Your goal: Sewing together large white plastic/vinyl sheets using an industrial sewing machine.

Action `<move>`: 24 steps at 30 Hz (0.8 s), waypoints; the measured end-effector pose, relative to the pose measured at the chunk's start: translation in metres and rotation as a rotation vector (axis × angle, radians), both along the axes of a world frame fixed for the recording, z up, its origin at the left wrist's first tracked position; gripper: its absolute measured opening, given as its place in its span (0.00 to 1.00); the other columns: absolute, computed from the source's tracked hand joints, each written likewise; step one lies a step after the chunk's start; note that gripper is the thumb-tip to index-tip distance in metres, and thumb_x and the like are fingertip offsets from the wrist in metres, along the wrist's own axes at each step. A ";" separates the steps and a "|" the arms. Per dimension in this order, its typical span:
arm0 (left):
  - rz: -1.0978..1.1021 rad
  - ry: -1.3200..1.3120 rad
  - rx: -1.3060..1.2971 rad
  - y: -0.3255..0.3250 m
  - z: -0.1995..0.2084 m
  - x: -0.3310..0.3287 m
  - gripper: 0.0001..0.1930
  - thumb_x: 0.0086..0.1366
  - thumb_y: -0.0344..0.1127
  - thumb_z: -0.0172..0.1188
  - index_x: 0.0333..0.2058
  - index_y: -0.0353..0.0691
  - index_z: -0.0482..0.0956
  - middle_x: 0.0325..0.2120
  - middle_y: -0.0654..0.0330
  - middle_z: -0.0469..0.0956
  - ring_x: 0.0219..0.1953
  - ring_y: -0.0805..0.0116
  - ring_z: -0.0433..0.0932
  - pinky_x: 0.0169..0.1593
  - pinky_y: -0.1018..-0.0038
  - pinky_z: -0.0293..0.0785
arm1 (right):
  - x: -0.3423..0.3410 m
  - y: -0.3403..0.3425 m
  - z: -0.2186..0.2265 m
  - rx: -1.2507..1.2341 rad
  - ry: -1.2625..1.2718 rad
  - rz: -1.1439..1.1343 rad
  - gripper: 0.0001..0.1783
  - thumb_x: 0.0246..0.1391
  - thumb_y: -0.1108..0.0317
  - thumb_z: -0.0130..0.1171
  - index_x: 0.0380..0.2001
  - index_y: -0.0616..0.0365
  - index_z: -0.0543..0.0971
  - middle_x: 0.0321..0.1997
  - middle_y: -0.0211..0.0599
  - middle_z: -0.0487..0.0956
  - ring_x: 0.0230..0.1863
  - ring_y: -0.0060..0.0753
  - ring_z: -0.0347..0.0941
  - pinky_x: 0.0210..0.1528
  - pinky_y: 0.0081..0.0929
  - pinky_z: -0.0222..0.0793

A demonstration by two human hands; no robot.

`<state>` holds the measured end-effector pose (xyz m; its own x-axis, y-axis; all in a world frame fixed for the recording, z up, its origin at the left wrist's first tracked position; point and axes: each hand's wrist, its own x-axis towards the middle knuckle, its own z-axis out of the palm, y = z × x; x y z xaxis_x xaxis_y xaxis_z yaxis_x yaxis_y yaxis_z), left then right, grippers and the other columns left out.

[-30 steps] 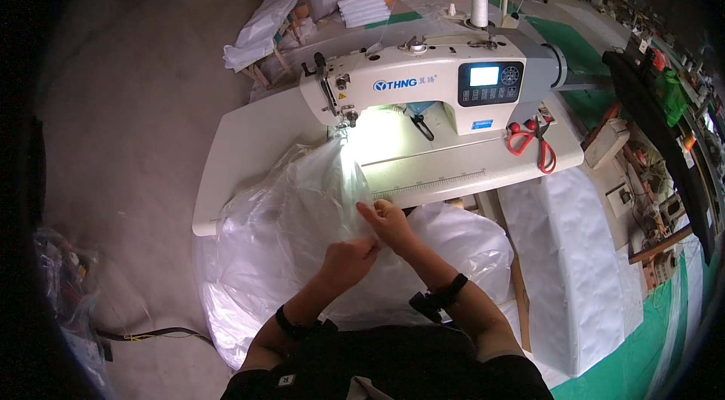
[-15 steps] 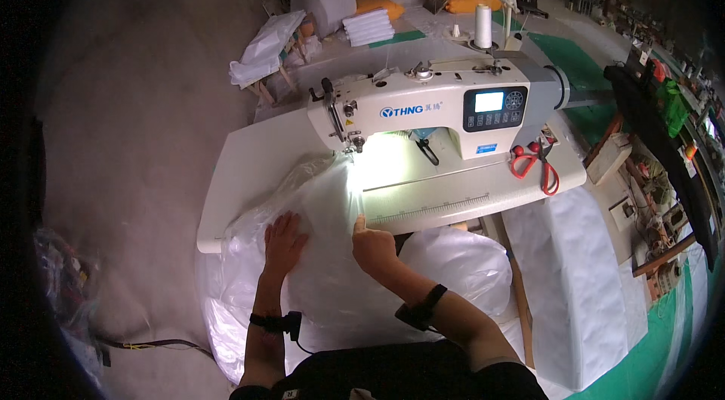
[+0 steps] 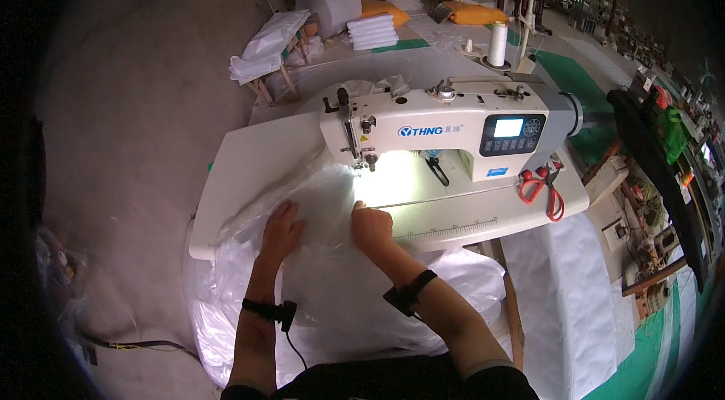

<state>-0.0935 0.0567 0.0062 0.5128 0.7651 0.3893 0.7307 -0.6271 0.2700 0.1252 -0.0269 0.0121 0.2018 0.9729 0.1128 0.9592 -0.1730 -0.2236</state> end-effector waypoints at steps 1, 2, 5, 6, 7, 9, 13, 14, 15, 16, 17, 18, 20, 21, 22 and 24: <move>-0.007 -0.042 -0.053 -0.003 0.004 0.000 0.20 0.59 0.39 0.54 0.49 0.39 0.71 0.53 0.49 0.67 0.56 0.50 0.64 0.58 0.57 0.59 | 0.002 0.005 0.000 0.000 0.009 -0.036 0.16 0.50 0.73 0.48 0.43 0.67 0.71 0.24 0.40 0.80 0.27 0.41 0.79 0.27 0.33 0.73; -0.015 -0.050 -0.035 -0.009 0.008 -0.002 0.20 0.59 0.39 0.54 0.49 0.39 0.71 0.53 0.49 0.67 0.56 0.50 0.64 0.58 0.57 0.59 | 0.004 0.009 -0.001 -0.001 0.035 -0.017 0.16 0.50 0.73 0.48 0.43 0.67 0.71 0.24 0.40 0.80 0.27 0.41 0.79 0.27 0.33 0.73; 0.006 -0.047 -0.075 -0.035 0.023 -0.013 0.17 0.59 0.36 0.54 0.46 0.38 0.73 0.52 0.48 0.67 0.55 0.49 0.65 0.57 0.60 0.62 | 0.007 0.019 -0.003 0.048 -0.002 -0.007 0.12 0.52 0.72 0.47 0.40 0.64 0.71 0.26 0.40 0.80 0.29 0.43 0.79 0.29 0.34 0.73; -0.015 -0.034 -0.032 -0.045 0.029 -0.018 0.16 0.58 0.34 0.55 0.45 0.38 0.74 0.52 0.48 0.68 0.54 0.50 0.66 0.56 0.60 0.63 | 0.007 0.021 -0.003 0.027 0.039 -0.028 0.13 0.55 0.70 0.43 0.41 0.64 0.72 0.28 0.42 0.80 0.31 0.43 0.78 0.30 0.36 0.73; -0.030 -0.016 0.004 -0.056 0.035 -0.024 0.15 0.58 0.33 0.56 0.44 0.38 0.75 0.52 0.48 0.68 0.54 0.50 0.67 0.56 0.61 0.63 | 0.008 0.023 -0.002 0.000 0.065 -0.048 0.15 0.59 0.69 0.39 0.41 0.64 0.73 0.30 0.44 0.80 0.33 0.44 0.78 0.32 0.38 0.72; -0.045 -0.056 0.035 -0.079 0.046 -0.040 0.14 0.57 0.31 0.56 0.43 0.38 0.75 0.50 0.49 0.70 0.52 0.51 0.68 0.54 0.62 0.65 | 0.008 0.024 0.000 0.002 0.096 -0.045 0.15 0.60 0.69 0.39 0.41 0.65 0.73 0.30 0.44 0.79 0.34 0.46 0.77 0.33 0.39 0.72; 0.022 -0.143 -0.013 -0.122 0.062 -0.086 0.10 0.55 0.28 0.58 0.38 0.37 0.78 0.43 0.50 0.76 0.45 0.52 0.74 0.49 0.63 0.70 | 0.012 0.018 0.004 0.029 0.227 -0.117 0.13 0.57 0.69 0.42 0.37 0.65 0.74 0.29 0.48 0.79 0.34 0.51 0.76 0.36 0.42 0.71; 0.012 -0.110 0.032 -0.130 0.063 -0.103 0.09 0.55 0.27 0.59 0.36 0.37 0.78 0.37 0.51 0.78 0.41 0.53 0.77 0.45 0.64 0.73 | 0.015 0.013 0.003 0.027 0.229 -0.103 0.13 0.57 0.69 0.42 0.37 0.65 0.74 0.29 0.48 0.79 0.34 0.51 0.76 0.36 0.42 0.71; 0.055 -0.150 -0.063 -0.142 0.061 -0.123 0.10 0.54 0.27 0.60 0.37 0.36 0.78 0.34 0.50 0.79 0.36 0.54 0.78 0.41 0.65 0.74 | 0.020 0.006 0.002 0.051 0.241 -0.067 0.11 0.55 0.70 0.45 0.35 0.65 0.74 0.29 0.49 0.78 0.33 0.52 0.76 0.36 0.43 0.71; 0.087 -0.188 -0.156 -0.152 0.055 -0.144 0.10 0.54 0.28 0.60 0.37 0.35 0.78 0.32 0.50 0.79 0.34 0.54 0.79 0.39 0.66 0.75 | 0.024 -0.002 0.000 0.061 0.247 -0.044 0.10 0.52 0.70 0.47 0.33 0.64 0.74 0.28 0.50 0.78 0.32 0.53 0.75 0.36 0.44 0.71; 0.163 -0.183 -0.329 -0.163 0.047 -0.167 0.10 0.55 0.31 0.60 0.37 0.36 0.78 0.31 0.51 0.79 0.34 0.54 0.79 0.39 0.67 0.75 | 0.030 -0.012 -0.002 0.108 0.234 -0.038 0.08 0.48 0.70 0.50 0.29 0.63 0.74 0.27 0.52 0.77 0.31 0.54 0.75 0.36 0.44 0.71; 0.085 0.085 -0.318 -0.169 0.037 -0.193 0.12 0.56 0.36 0.61 0.37 0.37 0.79 0.32 0.52 0.79 0.35 0.56 0.79 0.39 0.68 0.75 | 0.038 -0.025 -0.004 0.116 0.261 -0.025 0.09 0.46 0.68 0.51 0.27 0.65 0.73 0.25 0.53 0.77 0.31 0.55 0.75 0.35 0.45 0.70; 0.156 0.415 -0.767 -0.184 0.001 -0.238 0.24 0.52 0.50 0.64 0.41 0.37 0.77 0.32 0.52 0.80 0.36 0.56 0.79 0.41 0.67 0.74 | 0.052 -0.058 -0.010 0.121 0.459 0.026 0.15 0.43 0.65 0.55 0.34 0.65 0.75 0.24 0.54 0.77 0.29 0.53 0.76 0.34 0.40 0.70; 0.177 0.401 -0.906 -0.201 -0.023 -0.258 0.33 0.46 0.57 0.66 0.45 0.38 0.75 0.34 0.54 0.80 0.38 0.57 0.79 0.44 0.67 0.73 | 0.055 -0.077 -0.015 0.085 0.534 -0.030 0.18 0.42 0.64 0.57 0.36 0.65 0.75 0.23 0.52 0.77 0.28 0.50 0.76 0.33 0.38 0.71; 0.161 0.528 -1.114 -0.211 -0.052 -0.269 0.43 0.41 0.60 0.69 0.51 0.37 0.71 0.38 0.51 0.79 0.43 0.55 0.77 0.48 0.66 0.71 | 0.061 -0.099 -0.017 0.039 0.601 0.069 0.20 0.41 0.63 0.59 0.38 0.64 0.75 0.24 0.50 0.78 0.29 0.44 0.77 0.34 0.36 0.71; 0.042 0.482 -1.204 -0.245 -0.112 -0.283 0.53 0.37 0.61 0.70 0.57 0.32 0.60 0.49 0.41 0.70 0.52 0.48 0.70 0.56 0.64 0.64 | 0.070 -0.148 -0.022 -0.100 0.794 0.113 0.23 0.41 0.61 0.63 0.40 0.64 0.76 0.29 0.41 0.78 0.31 0.30 0.75 0.35 0.30 0.71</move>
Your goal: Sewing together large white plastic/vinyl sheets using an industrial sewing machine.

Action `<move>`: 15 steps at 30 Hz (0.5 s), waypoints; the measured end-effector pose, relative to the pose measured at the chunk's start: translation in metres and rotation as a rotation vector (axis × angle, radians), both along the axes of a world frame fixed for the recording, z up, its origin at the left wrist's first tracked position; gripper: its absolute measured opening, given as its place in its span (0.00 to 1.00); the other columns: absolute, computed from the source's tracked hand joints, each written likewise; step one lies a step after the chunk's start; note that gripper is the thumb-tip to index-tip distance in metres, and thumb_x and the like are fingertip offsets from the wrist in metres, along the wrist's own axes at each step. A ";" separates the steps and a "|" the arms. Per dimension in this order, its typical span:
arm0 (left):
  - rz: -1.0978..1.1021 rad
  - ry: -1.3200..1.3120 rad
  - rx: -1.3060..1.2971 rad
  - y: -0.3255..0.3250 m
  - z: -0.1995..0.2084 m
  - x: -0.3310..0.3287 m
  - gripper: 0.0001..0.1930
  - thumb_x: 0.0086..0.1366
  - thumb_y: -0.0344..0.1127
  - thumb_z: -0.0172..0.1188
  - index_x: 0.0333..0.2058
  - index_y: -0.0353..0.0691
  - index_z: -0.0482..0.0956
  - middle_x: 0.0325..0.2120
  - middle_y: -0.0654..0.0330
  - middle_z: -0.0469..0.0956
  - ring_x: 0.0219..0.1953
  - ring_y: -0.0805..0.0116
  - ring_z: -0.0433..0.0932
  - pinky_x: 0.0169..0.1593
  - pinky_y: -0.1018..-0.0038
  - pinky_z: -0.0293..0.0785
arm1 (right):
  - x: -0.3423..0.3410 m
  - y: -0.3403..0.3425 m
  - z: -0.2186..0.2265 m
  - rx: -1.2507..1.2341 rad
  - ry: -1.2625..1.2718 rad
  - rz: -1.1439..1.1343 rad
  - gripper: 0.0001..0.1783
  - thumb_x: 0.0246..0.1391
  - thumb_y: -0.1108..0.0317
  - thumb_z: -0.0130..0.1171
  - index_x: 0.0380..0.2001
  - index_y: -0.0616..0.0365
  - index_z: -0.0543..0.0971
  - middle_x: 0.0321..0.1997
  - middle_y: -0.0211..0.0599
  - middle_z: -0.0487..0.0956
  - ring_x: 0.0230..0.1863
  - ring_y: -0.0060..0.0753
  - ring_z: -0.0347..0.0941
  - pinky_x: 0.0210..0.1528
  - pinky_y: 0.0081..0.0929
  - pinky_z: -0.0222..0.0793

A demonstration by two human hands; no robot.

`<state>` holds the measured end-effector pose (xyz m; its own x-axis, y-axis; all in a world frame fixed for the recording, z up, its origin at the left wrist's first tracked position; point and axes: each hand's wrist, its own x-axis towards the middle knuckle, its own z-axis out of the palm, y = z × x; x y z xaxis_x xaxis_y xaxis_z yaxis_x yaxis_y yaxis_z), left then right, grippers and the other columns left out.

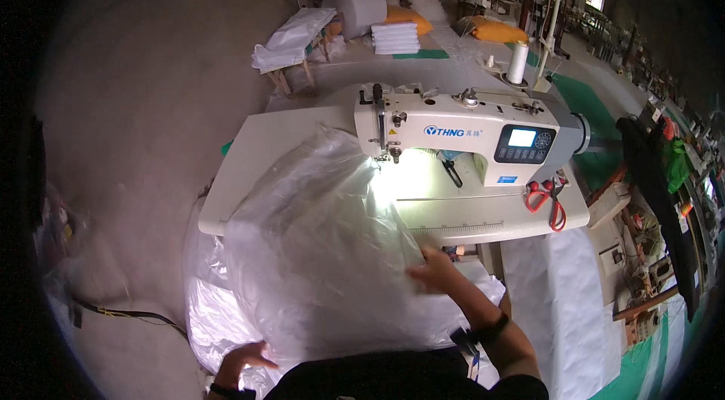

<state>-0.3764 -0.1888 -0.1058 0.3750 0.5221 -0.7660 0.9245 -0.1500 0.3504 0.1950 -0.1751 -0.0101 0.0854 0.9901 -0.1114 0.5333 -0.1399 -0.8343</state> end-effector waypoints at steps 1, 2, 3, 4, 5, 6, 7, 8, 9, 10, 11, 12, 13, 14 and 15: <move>-0.043 -0.138 -0.058 -0.009 -0.031 0.004 0.58 0.35 0.61 0.71 0.59 0.34 0.54 0.51 0.41 0.69 0.54 0.49 0.68 0.58 0.64 0.62 | 0.001 -0.022 -0.002 -0.069 0.082 0.041 0.23 0.42 0.61 0.62 0.42 0.63 0.75 0.32 0.39 0.78 0.33 0.27 0.74 0.36 0.29 0.70; 0.045 -0.072 0.008 -0.022 -0.060 0.011 0.59 0.33 0.60 0.72 0.59 0.33 0.54 0.52 0.40 0.67 0.57 0.50 0.65 0.59 0.65 0.61 | 0.003 -0.043 -0.003 -0.250 0.261 0.104 0.25 0.42 0.57 0.64 0.39 0.66 0.76 0.33 0.42 0.79 0.35 0.31 0.75 0.40 0.30 0.70; 0.091 -0.021 0.079 -0.029 -0.084 0.022 0.58 0.34 0.60 0.71 0.59 0.33 0.54 0.52 0.40 0.67 0.57 0.50 0.65 0.59 0.65 0.61 | 0.005 -0.068 -0.002 -0.389 0.242 0.103 0.25 0.44 0.54 0.63 0.39 0.65 0.76 0.30 0.38 0.79 0.32 0.28 0.74 0.35 0.27 0.70; 0.210 -0.076 0.159 -0.028 -0.102 0.034 0.57 0.35 0.59 0.70 0.59 0.33 0.54 0.52 0.40 0.67 0.57 0.50 0.65 0.59 0.65 0.61 | 0.010 -0.078 0.001 -0.705 0.127 0.193 0.25 0.46 0.52 0.62 0.39 0.63 0.78 0.27 0.35 0.78 0.28 0.27 0.72 0.31 0.26 0.69; 0.290 -0.109 0.208 -0.023 -0.115 0.049 0.56 0.35 0.59 0.70 0.59 0.33 0.55 0.52 0.41 0.67 0.57 0.50 0.65 0.59 0.65 0.61 | 0.013 -0.100 0.007 -0.747 0.164 0.166 0.25 0.46 0.50 0.62 0.37 0.61 0.80 0.25 0.33 0.78 0.26 0.25 0.70 0.28 0.25 0.68; 0.351 -0.115 0.242 -0.016 -0.123 0.064 0.55 0.36 0.58 0.69 0.59 0.33 0.55 0.53 0.41 0.67 0.57 0.51 0.65 0.59 0.65 0.61 | 0.011 -0.116 0.012 -0.709 0.165 0.112 0.25 0.45 0.48 0.63 0.36 0.61 0.81 0.24 0.33 0.77 0.25 0.25 0.70 0.28 0.25 0.67; 0.386 -0.121 0.271 -0.006 -0.126 0.076 0.54 0.37 0.57 0.68 0.59 0.33 0.55 0.53 0.41 0.67 0.57 0.51 0.65 0.59 0.65 0.61 | 0.015 -0.126 0.020 -0.759 0.064 0.127 0.25 0.45 0.49 0.64 0.34 0.62 0.81 0.25 0.34 0.78 0.25 0.23 0.70 0.29 0.24 0.68; 0.408 -0.132 0.292 0.001 -0.125 0.088 0.53 0.38 0.57 0.67 0.59 0.33 0.55 0.53 0.41 0.66 0.57 0.51 0.65 0.59 0.65 0.61 | 0.020 -0.135 0.030 -0.703 0.099 0.124 0.25 0.45 0.49 0.64 0.34 0.62 0.81 0.25 0.34 0.78 0.25 0.23 0.70 0.29 0.24 0.68; 0.433 -0.143 0.306 0.009 -0.122 0.097 0.52 0.38 0.56 0.67 0.59 0.33 0.55 0.53 0.42 0.66 0.57 0.51 0.65 0.59 0.65 0.61 | 0.025 -0.143 0.040 -0.647 0.172 0.127 0.22 0.47 0.53 0.63 0.36 0.62 0.81 0.29 0.34 0.79 0.28 0.24 0.72 0.30 0.23 0.68; 0.443 -0.148 0.321 0.015 -0.116 0.105 0.52 0.39 0.56 0.66 0.59 0.33 0.55 0.53 0.42 0.66 0.57 0.51 0.65 0.59 0.65 0.61 | 0.030 -0.150 0.050 -0.589 0.244 0.133 0.19 0.49 0.57 0.62 0.38 0.61 0.80 0.33 0.34 0.80 0.32 0.24 0.73 0.31 0.21 0.68; 0.456 -0.156 0.332 0.020 -0.111 0.111 0.51 0.40 0.55 0.65 0.59 0.33 0.56 0.53 0.42 0.66 0.57 0.52 0.65 0.59 0.66 0.61 | 0.035 -0.156 0.060 -0.581 0.244 0.123 0.19 0.49 0.57 0.62 0.38 0.61 0.80 0.33 0.34 0.80 0.32 0.24 0.73 0.31 0.21 0.68; 0.464 -0.160 0.343 0.024 -0.105 0.116 0.50 0.41 0.55 0.64 0.59 0.33 0.56 0.53 0.43 0.66 0.57 0.52 0.65 0.59 0.66 0.61 | 0.042 -0.161 0.069 -0.499 0.373 -0.003 0.17 0.48 0.61 0.62 0.38 0.62 0.80 0.34 0.35 0.81 0.32 0.25 0.74 0.32 0.21 0.69; 0.474 -0.172 0.351 0.026 -0.100 0.120 0.49 0.41 0.54 0.64 0.59 0.33 0.56 0.54 0.43 0.66 0.57 0.52 0.65 0.59 0.66 0.61 | 0.048 -0.164 0.076 -0.443 0.425 -0.136 0.15 0.47 0.64 0.63 0.37 0.63 0.80 0.36 0.35 0.81 0.33 0.25 0.75 0.33 0.21 0.70; 0.478 -0.176 0.364 0.028 -0.096 0.121 0.48 0.42 0.53 0.63 0.59 0.33 0.56 0.54 0.43 0.66 0.57 0.52 0.65 0.59 0.66 0.61 | 0.054 -0.166 0.080 -0.338 0.602 -0.331 0.15 0.41 0.67 0.65 0.34 0.63 0.80 0.33 0.34 0.81 0.29 0.26 0.76 0.32 0.20 0.70; 0.479 -0.185 0.373 0.029 -0.093 0.122 0.47 0.43 0.53 0.62 0.59 0.34 0.56 0.54 0.43 0.66 0.57 0.52 0.65 0.59 0.66 0.61 | 0.057 -0.165 0.081 -0.223 0.727 -0.378 0.14 0.39 0.68 0.66 0.32 0.62 0.80 0.30 0.33 0.80 0.27 0.25 0.75 0.30 0.19 0.69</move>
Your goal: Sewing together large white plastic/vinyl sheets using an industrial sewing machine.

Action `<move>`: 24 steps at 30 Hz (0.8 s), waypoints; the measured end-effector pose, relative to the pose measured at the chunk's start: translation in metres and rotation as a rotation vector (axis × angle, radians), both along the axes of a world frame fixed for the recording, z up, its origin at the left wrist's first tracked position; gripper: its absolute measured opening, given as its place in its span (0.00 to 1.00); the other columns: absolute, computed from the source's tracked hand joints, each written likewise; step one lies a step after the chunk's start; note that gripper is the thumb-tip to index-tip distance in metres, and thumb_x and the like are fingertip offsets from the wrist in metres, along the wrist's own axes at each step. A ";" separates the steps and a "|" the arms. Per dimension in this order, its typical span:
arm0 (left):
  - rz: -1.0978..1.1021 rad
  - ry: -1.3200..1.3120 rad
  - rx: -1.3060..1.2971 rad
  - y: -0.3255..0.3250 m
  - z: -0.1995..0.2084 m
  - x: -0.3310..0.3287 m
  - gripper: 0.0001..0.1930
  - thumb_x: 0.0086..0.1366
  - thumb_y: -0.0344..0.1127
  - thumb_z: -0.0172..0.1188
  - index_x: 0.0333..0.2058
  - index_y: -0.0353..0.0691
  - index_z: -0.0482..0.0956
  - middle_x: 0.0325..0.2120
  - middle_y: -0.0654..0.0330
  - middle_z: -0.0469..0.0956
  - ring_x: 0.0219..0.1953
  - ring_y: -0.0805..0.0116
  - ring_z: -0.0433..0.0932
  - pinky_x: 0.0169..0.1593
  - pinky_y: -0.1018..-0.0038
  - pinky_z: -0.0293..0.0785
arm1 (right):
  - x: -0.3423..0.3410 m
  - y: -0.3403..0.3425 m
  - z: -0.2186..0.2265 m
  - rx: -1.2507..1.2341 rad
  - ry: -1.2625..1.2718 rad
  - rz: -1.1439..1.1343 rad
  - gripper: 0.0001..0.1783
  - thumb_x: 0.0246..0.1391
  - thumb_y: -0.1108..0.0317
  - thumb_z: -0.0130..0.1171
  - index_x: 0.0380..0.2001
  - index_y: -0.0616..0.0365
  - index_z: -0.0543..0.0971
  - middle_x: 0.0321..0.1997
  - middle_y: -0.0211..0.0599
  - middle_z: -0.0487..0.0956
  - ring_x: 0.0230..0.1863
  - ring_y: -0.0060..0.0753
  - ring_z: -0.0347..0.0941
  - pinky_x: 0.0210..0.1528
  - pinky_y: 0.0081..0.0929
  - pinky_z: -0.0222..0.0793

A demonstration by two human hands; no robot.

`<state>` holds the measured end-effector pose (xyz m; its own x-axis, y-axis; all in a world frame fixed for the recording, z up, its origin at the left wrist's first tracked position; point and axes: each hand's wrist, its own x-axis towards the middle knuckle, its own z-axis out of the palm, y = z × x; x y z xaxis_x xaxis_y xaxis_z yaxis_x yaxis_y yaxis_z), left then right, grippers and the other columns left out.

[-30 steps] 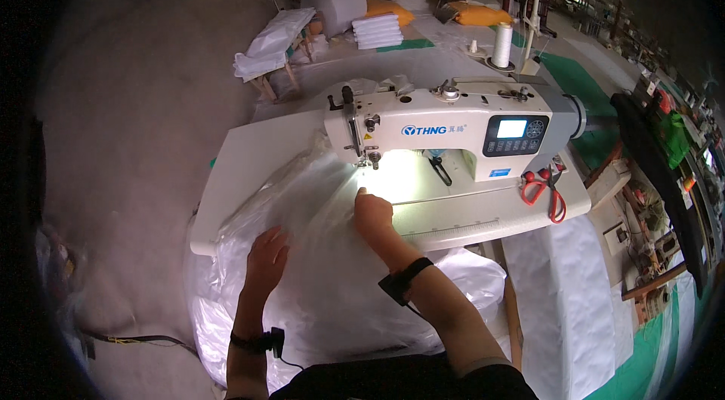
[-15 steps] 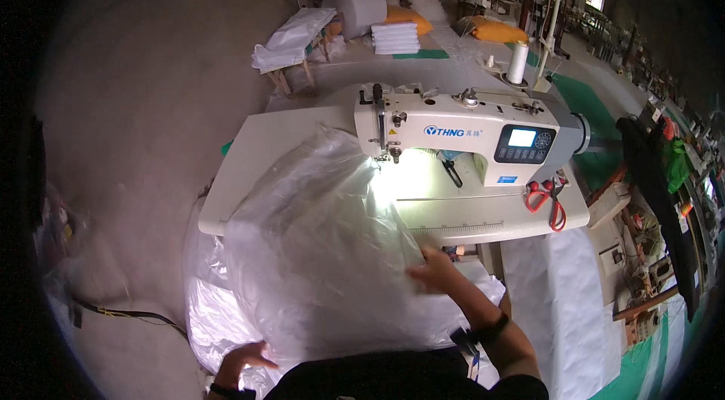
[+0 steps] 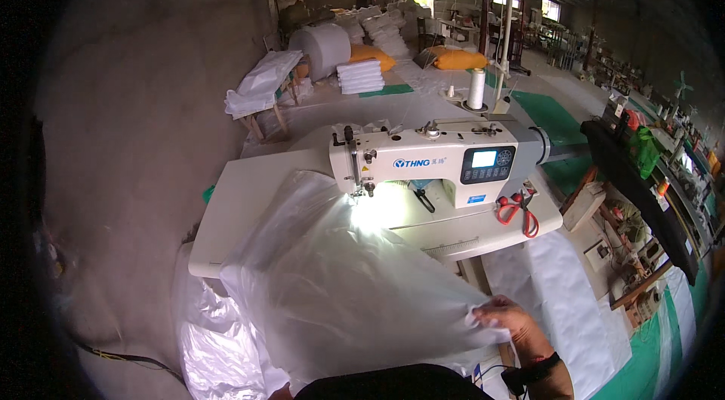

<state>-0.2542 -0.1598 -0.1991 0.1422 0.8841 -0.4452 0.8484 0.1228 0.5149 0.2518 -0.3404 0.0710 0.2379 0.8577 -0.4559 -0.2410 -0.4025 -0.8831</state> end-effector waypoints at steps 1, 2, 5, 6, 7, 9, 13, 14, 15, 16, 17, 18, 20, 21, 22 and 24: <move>0.004 -0.008 0.013 0.000 0.003 0.000 0.46 0.44 0.52 0.61 0.59 0.34 0.56 0.54 0.44 0.66 0.57 0.52 0.65 0.59 0.66 0.61 | 0.003 0.001 0.000 0.032 0.017 -0.131 0.13 0.37 0.69 0.66 0.30 0.62 0.80 0.28 0.32 0.80 0.24 0.25 0.75 0.28 0.18 0.68; 0.008 -0.017 0.022 0.000 0.005 -0.001 0.45 0.44 0.52 0.61 0.59 0.34 0.57 0.54 0.44 0.66 0.57 0.53 0.65 0.59 0.66 0.61 | 0.004 0.002 -0.002 0.069 0.068 -0.095 0.13 0.37 0.69 0.66 0.30 0.62 0.80 0.28 0.32 0.80 0.24 0.25 0.75 0.28 0.18 0.68; 0.026 -0.065 0.064 -0.002 0.012 -0.007 0.43 0.47 0.50 0.58 0.59 0.34 0.57 0.54 0.45 0.65 0.57 0.53 0.65 0.59 0.67 0.61 | 0.003 0.007 -0.010 0.116 0.097 -0.150 0.14 0.35 0.70 0.67 0.30 0.61 0.80 0.23 0.31 0.79 0.23 0.25 0.74 0.26 0.18 0.66; 0.033 -0.078 0.085 -0.002 0.016 -0.009 0.42 0.47 0.49 0.58 0.59 0.34 0.57 0.55 0.45 0.65 0.57 0.53 0.65 0.59 0.67 0.61 | 0.002 0.009 -0.011 0.138 0.148 -0.117 0.14 0.35 0.70 0.67 0.30 0.61 0.80 0.23 0.31 0.78 0.22 0.24 0.74 0.25 0.18 0.66; 0.044 -0.098 0.108 -0.001 0.021 -0.013 0.41 0.48 0.49 0.57 0.59 0.34 0.57 0.55 0.45 0.65 0.57 0.53 0.64 0.59 0.67 0.61 | 0.000 0.010 -0.011 0.186 0.197 -0.087 0.14 0.35 0.70 0.68 0.29 0.61 0.80 0.23 0.31 0.78 0.22 0.24 0.73 0.25 0.19 0.66; 0.072 -0.129 0.172 0.004 0.034 -0.019 0.39 0.50 0.48 0.55 0.59 0.34 0.58 0.55 0.46 0.65 0.58 0.54 0.64 0.59 0.67 0.60 | -0.006 0.012 -0.008 0.154 0.206 -0.076 0.14 0.36 0.70 0.68 0.30 0.62 0.80 0.23 0.31 0.78 0.21 0.24 0.73 0.24 0.19 0.66; 0.183 -0.177 0.412 0.041 0.084 -0.039 0.36 0.53 0.45 0.52 0.59 0.34 0.58 0.56 0.47 0.65 0.58 0.55 0.64 0.59 0.68 0.60 | -0.018 0.017 -0.007 -0.014 0.144 -0.070 0.13 0.39 0.70 0.66 0.31 0.63 0.80 0.26 0.33 0.79 0.21 0.25 0.73 0.23 0.20 0.66; 0.217 -0.181 0.489 0.054 0.101 -0.045 0.35 0.53 0.45 0.52 0.59 0.34 0.59 0.56 0.47 0.64 0.58 0.55 0.64 0.59 0.68 0.60 | -0.019 0.021 -0.010 -0.122 0.138 -0.061 0.12 0.41 0.69 0.66 0.31 0.63 0.80 0.27 0.34 0.79 0.21 0.25 0.72 0.23 0.21 0.66; 0.251 -0.179 0.571 0.067 0.120 -0.052 0.34 0.54 0.44 0.51 0.59 0.35 0.59 0.56 0.48 0.64 0.58 0.55 0.64 0.59 0.68 0.60 | -0.021 0.025 -0.016 -0.086 0.167 -0.036 0.12 0.41 0.69 0.66 0.31 0.63 0.80 0.27 0.34 0.79 0.21 0.25 0.72 0.23 0.21 0.66; 0.281 -0.174 0.653 0.080 0.140 -0.060 0.33 0.55 0.44 0.50 0.59 0.35 0.59 0.56 0.48 0.64 0.58 0.55 0.64 0.59 0.68 0.60 | -0.026 0.032 -0.025 -0.145 0.010 0.139 0.12 0.42 0.68 0.65 0.31 0.63 0.80 0.26 0.33 0.78 0.21 0.25 0.72 0.22 0.20 0.66; 0.310 -0.162 0.733 0.093 0.161 -0.070 0.33 0.56 0.43 0.50 0.59 0.35 0.59 0.56 0.48 0.64 0.58 0.55 0.64 0.59 0.68 0.60 | -0.031 0.041 -0.036 -0.201 -0.167 0.335 0.12 0.44 0.67 0.65 0.31 0.62 0.80 0.25 0.33 0.78 0.21 0.25 0.71 0.22 0.20 0.65; 0.337 -0.146 0.810 0.106 0.182 -0.080 0.32 0.56 0.42 0.49 0.59 0.35 0.59 0.56 0.48 0.64 0.58 0.55 0.64 0.59 0.68 0.60 | -0.037 0.053 -0.048 -0.172 -0.029 0.445 0.12 0.44 0.65 0.64 0.31 0.62 0.80 0.24 0.32 0.77 0.20 0.25 0.71 0.21 0.19 0.65; 0.398 -0.109 0.948 0.131 0.222 -0.110 0.30 0.58 0.41 0.47 0.59 0.35 0.60 0.57 0.49 0.64 0.58 0.56 0.64 0.59 0.68 0.60 | -0.054 0.079 -0.072 -0.076 0.099 0.609 0.11 0.46 0.66 0.62 0.32 0.62 0.80 0.21 0.30 0.75 0.19 0.23 0.69 0.20 0.19 0.63; 0.424 -0.080 1.000 0.144 0.240 -0.127 0.29 0.59 0.41 0.47 0.59 0.35 0.60 0.57 0.49 0.64 0.58 0.56 0.64 0.59 0.69 0.60 | -0.068 0.095 -0.084 -0.022 0.079 0.667 0.10 0.46 0.69 0.61 0.33 0.61 0.79 0.20 0.30 0.74 0.19 0.22 0.69 0.18 0.19 0.62; 0.452 -0.040 1.048 0.155 0.257 -0.146 0.29 0.59 0.40 0.46 0.59 0.35 0.60 0.57 0.50 0.64 0.58 0.56 0.64 0.59 0.69 0.60 | -0.087 0.116 -0.096 -0.082 0.063 0.744 0.13 0.44 0.71 0.60 0.36 0.61 0.78 0.21 0.33 0.75 0.19 0.23 0.70 0.19 0.19 0.64; 0.514 0.046 1.093 0.175 0.290 -0.181 0.27 0.61 0.39 0.44 0.59 0.35 0.60 0.57 0.50 0.64 0.58 0.57 0.64 0.59 0.69 0.60 | -0.137 0.152 -0.117 0.076 -0.048 0.781 0.19 0.40 0.73 0.61 0.41 0.60 0.77 0.25 0.36 0.77 0.21 0.25 0.72 0.18 0.20 0.66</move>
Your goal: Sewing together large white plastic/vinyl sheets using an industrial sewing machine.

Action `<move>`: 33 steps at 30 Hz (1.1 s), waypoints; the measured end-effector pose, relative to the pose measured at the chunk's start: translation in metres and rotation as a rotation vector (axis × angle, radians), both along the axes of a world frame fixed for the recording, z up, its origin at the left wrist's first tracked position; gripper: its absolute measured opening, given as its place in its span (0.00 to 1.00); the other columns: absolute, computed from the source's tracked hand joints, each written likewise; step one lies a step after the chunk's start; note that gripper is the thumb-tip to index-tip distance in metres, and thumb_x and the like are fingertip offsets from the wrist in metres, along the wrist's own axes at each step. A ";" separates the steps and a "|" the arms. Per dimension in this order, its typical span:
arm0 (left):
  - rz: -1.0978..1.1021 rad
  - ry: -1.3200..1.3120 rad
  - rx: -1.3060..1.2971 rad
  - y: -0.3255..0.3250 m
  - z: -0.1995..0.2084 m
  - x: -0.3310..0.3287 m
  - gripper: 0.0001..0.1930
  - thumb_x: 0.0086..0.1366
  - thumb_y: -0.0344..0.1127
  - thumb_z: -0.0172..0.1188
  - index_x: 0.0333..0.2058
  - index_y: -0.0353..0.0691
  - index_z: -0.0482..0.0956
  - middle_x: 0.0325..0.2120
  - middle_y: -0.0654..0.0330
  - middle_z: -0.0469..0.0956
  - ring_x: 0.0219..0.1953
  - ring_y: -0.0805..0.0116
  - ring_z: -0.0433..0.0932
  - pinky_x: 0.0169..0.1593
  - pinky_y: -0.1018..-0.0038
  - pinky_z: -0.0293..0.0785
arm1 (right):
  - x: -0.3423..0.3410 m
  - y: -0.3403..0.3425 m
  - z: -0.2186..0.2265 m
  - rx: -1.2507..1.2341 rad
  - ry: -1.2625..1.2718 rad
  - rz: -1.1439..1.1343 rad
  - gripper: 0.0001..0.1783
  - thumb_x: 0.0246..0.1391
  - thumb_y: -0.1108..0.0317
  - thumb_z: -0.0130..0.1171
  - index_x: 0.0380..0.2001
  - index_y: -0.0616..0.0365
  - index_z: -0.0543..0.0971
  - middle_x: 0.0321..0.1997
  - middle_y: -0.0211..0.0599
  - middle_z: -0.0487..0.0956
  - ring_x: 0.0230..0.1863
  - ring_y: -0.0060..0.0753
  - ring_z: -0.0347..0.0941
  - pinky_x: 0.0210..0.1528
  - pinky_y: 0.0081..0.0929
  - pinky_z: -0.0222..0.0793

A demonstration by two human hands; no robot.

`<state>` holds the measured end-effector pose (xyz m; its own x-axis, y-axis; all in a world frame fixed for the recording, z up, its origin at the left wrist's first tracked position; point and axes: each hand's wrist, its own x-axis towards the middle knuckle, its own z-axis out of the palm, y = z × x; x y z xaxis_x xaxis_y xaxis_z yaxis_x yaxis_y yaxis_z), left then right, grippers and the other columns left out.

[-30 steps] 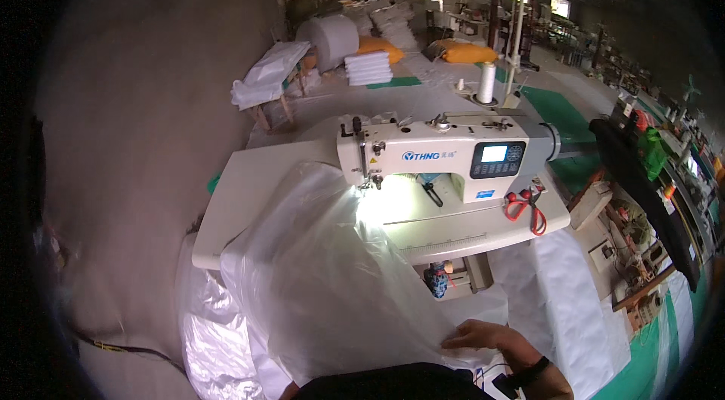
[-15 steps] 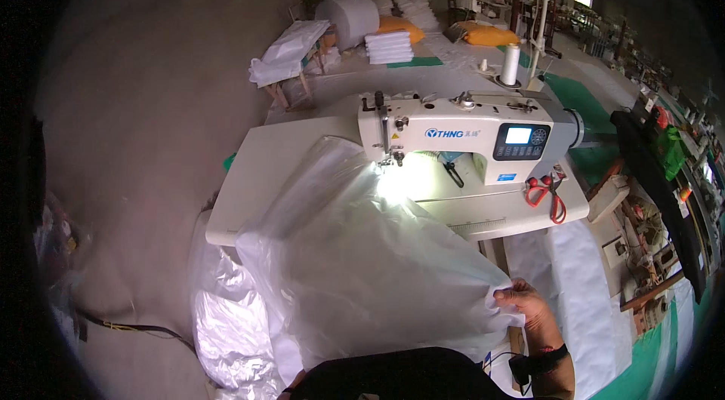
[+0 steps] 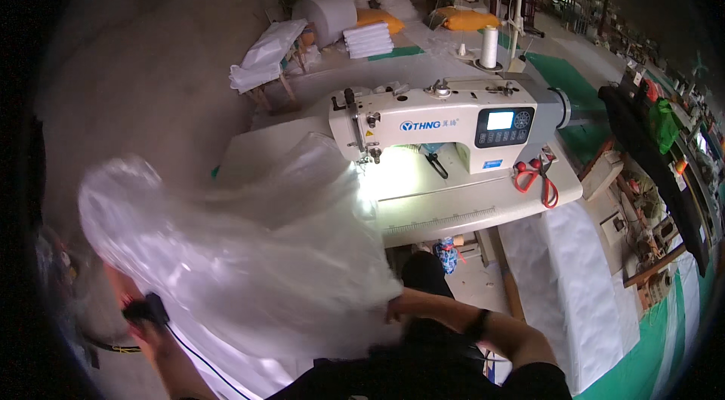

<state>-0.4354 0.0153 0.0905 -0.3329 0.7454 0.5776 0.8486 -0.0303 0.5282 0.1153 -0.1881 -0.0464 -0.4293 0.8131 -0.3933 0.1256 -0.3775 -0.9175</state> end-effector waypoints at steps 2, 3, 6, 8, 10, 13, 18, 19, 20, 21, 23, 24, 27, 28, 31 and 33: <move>0.100 0.044 -0.020 0.013 0.035 -0.023 0.26 0.62 0.38 0.43 0.59 0.35 0.60 0.57 0.51 0.63 0.58 0.57 0.64 0.59 0.69 0.60 | -0.057 0.027 -0.017 0.013 0.001 0.065 0.15 0.44 0.69 0.60 0.38 0.57 0.77 0.26 0.34 0.77 0.20 0.25 0.71 0.18 0.20 0.64; 0.146 0.072 -0.033 0.016 0.056 -0.026 0.25 0.63 0.37 0.42 0.59 0.35 0.61 0.58 0.51 0.63 0.58 0.57 0.64 0.59 0.69 0.60 | -0.086 0.037 -0.022 -0.026 0.008 0.193 0.13 0.46 0.66 0.59 0.38 0.56 0.77 0.26 0.34 0.77 0.21 0.26 0.71 0.18 0.20 0.65; 0.189 0.202 0.098 0.010 0.124 0.001 0.23 0.65 0.35 0.40 0.58 0.36 0.61 0.58 0.52 0.63 0.58 0.58 0.64 0.59 0.70 0.60 | -0.118 0.033 -0.028 -0.130 0.059 0.318 0.12 0.49 0.62 0.58 0.36 0.55 0.77 0.26 0.33 0.77 0.22 0.26 0.71 0.19 0.22 0.66; 0.048 0.369 0.371 -0.007 0.155 0.049 0.22 0.67 0.34 0.38 0.58 0.36 0.61 0.58 0.52 0.63 0.58 0.58 0.64 0.59 0.70 0.60 | -0.120 0.028 -0.026 -0.152 0.165 0.409 0.17 0.51 0.57 0.58 0.42 0.53 0.75 0.33 0.36 0.77 0.33 0.30 0.74 0.31 0.29 0.71; -0.177 0.515 0.483 -0.040 0.148 0.110 0.21 0.68 0.33 0.37 0.58 0.36 0.62 0.59 0.53 0.63 0.58 0.58 0.64 0.59 0.70 0.59 | -0.111 0.027 -0.022 0.212 0.010 0.301 0.19 0.51 0.54 0.58 0.42 0.54 0.76 0.36 0.36 0.77 0.36 0.29 0.73 0.36 0.28 0.70; -0.905 -0.274 0.260 -0.084 0.085 0.205 0.19 0.66 0.33 0.46 0.53 0.29 0.66 0.56 0.52 0.66 0.60 0.61 0.63 0.58 0.71 0.61 | -0.097 0.036 -0.013 -0.175 0.342 -0.234 0.23 0.54 0.53 0.56 0.45 0.59 0.75 0.42 0.36 0.75 0.44 0.29 0.70 0.47 0.30 0.65; -0.960 0.521 -0.159 -0.057 -0.022 0.256 0.28 0.62 0.37 0.54 0.60 0.43 0.58 0.62 0.52 0.55 0.63 0.54 0.56 0.62 0.65 0.55 | -0.093 0.053 -0.004 -0.182 0.439 -0.537 0.22 0.57 0.58 0.53 0.48 0.64 0.72 0.42 0.38 0.75 0.41 0.30 0.72 0.45 0.31 0.67; -0.804 0.643 -0.253 -0.042 -0.046 0.249 0.28 0.61 0.39 0.55 0.60 0.43 0.59 0.62 0.54 0.56 0.63 0.55 0.55 0.62 0.63 0.54 | -0.093 0.051 -0.002 -0.169 0.492 -0.489 0.22 0.57 0.58 0.53 0.48 0.64 0.72 0.42 0.38 0.75 0.41 0.30 0.72 0.45 0.31 0.67; -0.667 0.794 -0.270 -0.023 -0.068 0.237 0.29 0.61 0.42 0.56 0.60 0.44 0.59 0.62 0.55 0.57 0.64 0.55 0.55 0.62 0.61 0.53 | -0.092 0.047 -0.001 -0.181 0.515 -0.490 0.21 0.57 0.58 0.52 0.47 0.63 0.72 0.42 0.37 0.75 0.41 0.30 0.72 0.45 0.30 0.68; -0.509 0.720 -0.498 0.001 -0.080 0.215 0.30 0.61 0.46 0.54 0.59 0.42 0.59 0.61 0.53 0.58 0.63 0.53 0.54 0.63 0.58 0.52 | -0.092 0.042 0.000 -0.241 0.527 -0.491 0.20 0.58 0.58 0.52 0.47 0.63 0.73 0.42 0.37 0.76 0.41 0.31 0.73 0.44 0.30 0.68; -0.288 0.858 -0.386 0.026 -0.090 0.157 0.28 0.63 0.49 0.50 0.54 0.32 0.65 0.55 0.41 0.64 0.58 0.44 0.60 0.60 0.55 0.56 | -0.084 0.029 0.003 -0.236 0.541 -0.448 0.21 0.58 0.57 0.51 0.47 0.62 0.72 0.42 0.36 0.76 0.42 0.31 0.73 0.45 0.30 0.69; -0.227 0.624 -0.560 0.027 -0.089 0.135 0.25 0.63 0.45 0.51 0.51 0.30 0.68 0.51 0.40 0.67 0.55 0.44 0.64 0.58 0.56 0.59 | -0.080 0.027 0.006 -0.267 0.549 -0.430 0.21 0.59 0.55 0.50 0.47 0.61 0.72 0.41 0.35 0.76 0.42 0.31 0.74 0.45 0.30 0.70; -0.135 0.361 -0.395 0.008 -0.071 0.134 0.18 0.63 0.37 0.51 0.48 0.31 0.71 0.45 0.42 0.73 0.49 0.48 0.71 0.52 0.62 0.67 | -0.071 0.024 0.010 -0.252 0.493 -0.448 0.20 0.60 0.56 0.48 0.45 0.61 0.72 0.40 0.35 0.76 0.42 0.30 0.74 0.45 0.31 0.71; -0.268 0.281 -0.280 -0.008 -0.062 0.154 0.16 0.62 0.35 0.51 0.45 0.32 0.72 0.43 0.43 0.74 0.47 0.48 0.72 0.50 0.63 0.69 | -0.069 0.025 0.011 -0.213 0.493 -0.438 0.20 0.60 0.56 0.48 0.45 0.61 0.72 0.40 0.35 0.76 0.42 0.30 0.74 0.45 0.31 0.71; -0.732 0.583 0.116 -0.067 -0.047 0.252 0.08 0.54 0.28 0.54 0.34 0.39 0.75 0.31 0.54 0.75 0.34 0.53 0.74 0.39 0.60 0.70 | -0.068 0.033 0.007 -0.124 0.513 -0.599 0.18 0.61 0.56 0.47 0.44 0.61 0.72 0.38 0.34 0.76 0.38 0.28 0.74 0.40 0.29 0.71; -1.002 0.635 0.038 -0.100 -0.046 0.310 0.10 0.50 0.32 0.60 0.33 0.42 0.75 0.35 0.57 0.75 0.40 0.58 0.72 0.47 0.62 0.66 | -0.068 0.036 0.002 0.034 0.421 -0.610 0.17 0.62 0.58 0.46 0.42 0.61 0.72 0.34 0.33 0.75 0.33 0.25 0.73 0.34 0.26 0.70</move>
